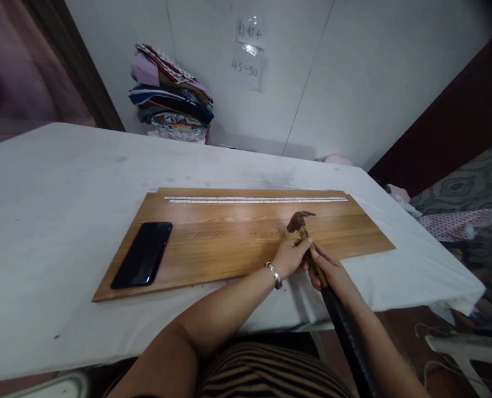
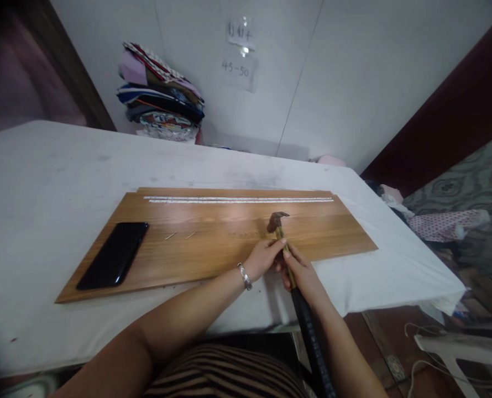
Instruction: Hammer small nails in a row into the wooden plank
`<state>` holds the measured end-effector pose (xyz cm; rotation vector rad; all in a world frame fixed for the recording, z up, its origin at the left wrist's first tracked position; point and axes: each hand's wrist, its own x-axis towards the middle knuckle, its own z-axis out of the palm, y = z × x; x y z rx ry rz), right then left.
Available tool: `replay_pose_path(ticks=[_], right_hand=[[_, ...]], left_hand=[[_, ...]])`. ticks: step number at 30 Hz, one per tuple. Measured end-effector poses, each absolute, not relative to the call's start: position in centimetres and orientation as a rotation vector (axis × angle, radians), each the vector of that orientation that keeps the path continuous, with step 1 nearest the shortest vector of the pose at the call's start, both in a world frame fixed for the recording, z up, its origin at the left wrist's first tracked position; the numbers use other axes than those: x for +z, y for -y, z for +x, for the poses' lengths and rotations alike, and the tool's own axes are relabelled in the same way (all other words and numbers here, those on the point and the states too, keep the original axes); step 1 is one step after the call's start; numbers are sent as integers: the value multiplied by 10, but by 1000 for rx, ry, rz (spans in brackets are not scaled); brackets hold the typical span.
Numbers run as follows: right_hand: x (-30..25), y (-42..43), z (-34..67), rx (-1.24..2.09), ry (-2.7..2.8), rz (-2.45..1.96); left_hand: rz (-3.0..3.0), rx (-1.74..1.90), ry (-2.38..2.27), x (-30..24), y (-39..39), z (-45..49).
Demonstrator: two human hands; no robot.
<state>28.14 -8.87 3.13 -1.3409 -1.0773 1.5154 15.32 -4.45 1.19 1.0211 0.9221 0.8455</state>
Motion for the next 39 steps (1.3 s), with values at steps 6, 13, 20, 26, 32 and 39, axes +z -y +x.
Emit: replay_pose_path(ticks=[6,13,20,26,32,39], right_hand=[[35,90,281,1553,1075,-1340],[29,89,281,1514,1083,-1355],[31,90,280,1519,1064,-1340],[31,89,280,1524,1078,-1347],[32,89,280,1519,1073,-1338],[31,89,279,1523,1069,-1326]], left_hand=[[1034,843,-919,9,44,153],[1032,848,-923,9,44,154],[1033,857,-916,7,43,154],[1047,845,-920,6,42,153],[1072,843,-894,8,42,151],[1089,847,-927,5,41,152]])
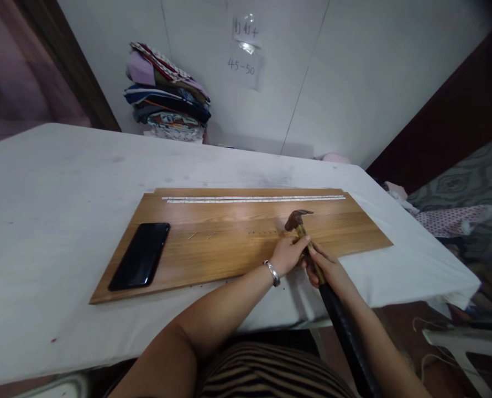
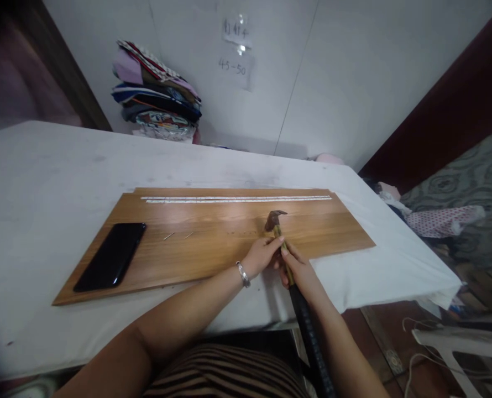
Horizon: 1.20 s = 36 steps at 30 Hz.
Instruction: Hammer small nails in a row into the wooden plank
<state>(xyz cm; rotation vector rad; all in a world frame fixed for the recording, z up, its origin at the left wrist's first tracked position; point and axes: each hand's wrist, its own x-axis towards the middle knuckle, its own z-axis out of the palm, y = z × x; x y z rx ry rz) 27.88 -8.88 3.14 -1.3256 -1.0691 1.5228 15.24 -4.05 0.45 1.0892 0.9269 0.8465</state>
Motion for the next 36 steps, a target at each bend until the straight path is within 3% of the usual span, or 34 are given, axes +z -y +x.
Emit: replay_pose_path(ticks=[36], right_hand=[[38,91,278,1512,1063,-1351]], left_hand=[[1033,860,-876,0,41,156]])
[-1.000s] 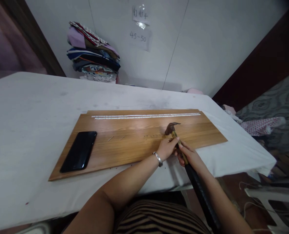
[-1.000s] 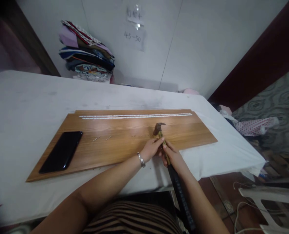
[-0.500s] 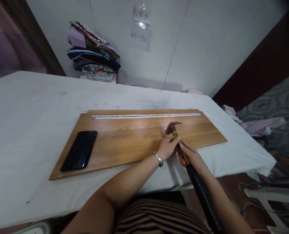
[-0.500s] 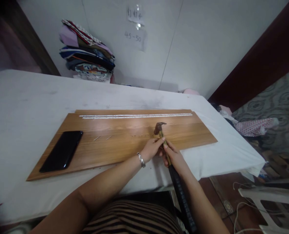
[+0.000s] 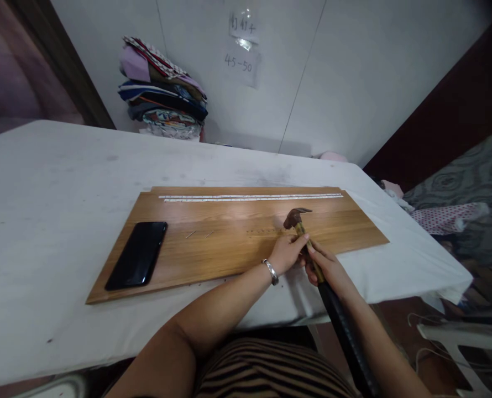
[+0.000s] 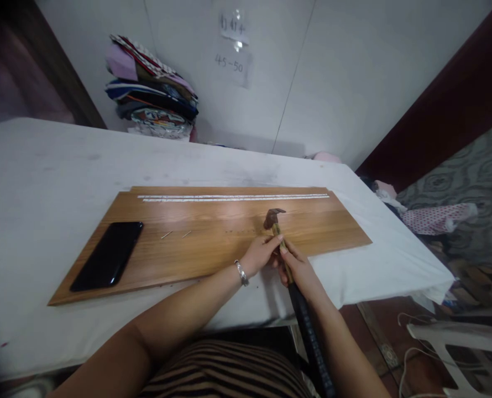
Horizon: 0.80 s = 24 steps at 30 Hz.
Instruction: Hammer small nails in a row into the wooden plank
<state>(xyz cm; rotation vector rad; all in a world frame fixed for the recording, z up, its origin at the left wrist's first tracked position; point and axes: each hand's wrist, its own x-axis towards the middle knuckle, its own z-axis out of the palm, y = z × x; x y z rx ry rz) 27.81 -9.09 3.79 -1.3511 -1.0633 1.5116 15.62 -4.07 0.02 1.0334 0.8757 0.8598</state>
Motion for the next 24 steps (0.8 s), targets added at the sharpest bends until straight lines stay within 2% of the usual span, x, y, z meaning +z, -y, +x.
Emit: replay_pose_path(ticks=[24], right_hand=[[32,93,280,1516,1074,-1345]], left_hand=[[1060,851,-888,-1,41,156]])
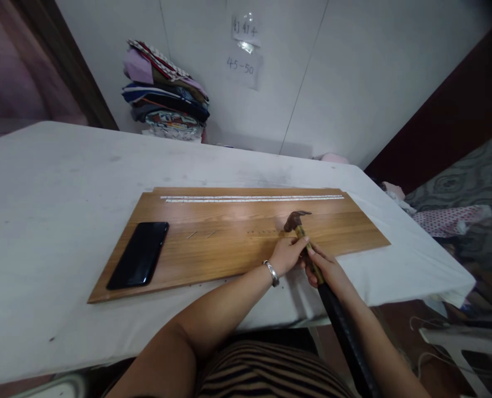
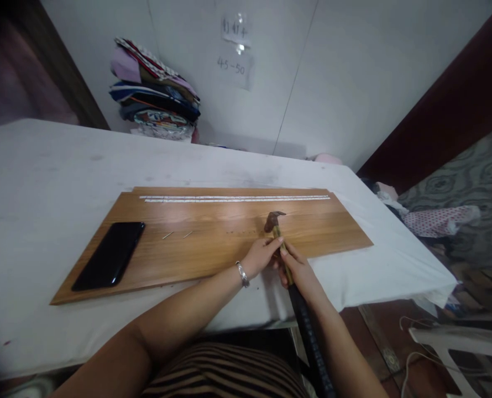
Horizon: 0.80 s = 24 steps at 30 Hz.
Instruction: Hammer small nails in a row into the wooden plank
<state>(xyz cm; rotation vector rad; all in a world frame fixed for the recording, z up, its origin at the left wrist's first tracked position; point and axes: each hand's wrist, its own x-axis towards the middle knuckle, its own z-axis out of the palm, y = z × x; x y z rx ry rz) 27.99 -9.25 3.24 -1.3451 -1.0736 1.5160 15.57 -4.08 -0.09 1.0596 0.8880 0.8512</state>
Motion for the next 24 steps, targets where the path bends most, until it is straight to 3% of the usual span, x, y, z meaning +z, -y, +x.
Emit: replay_pose_path(ticks=[24], right_hand=[[37,94,279,1543,1049,-1351]], left_hand=[[1083,864,-892,-5,40,157]])
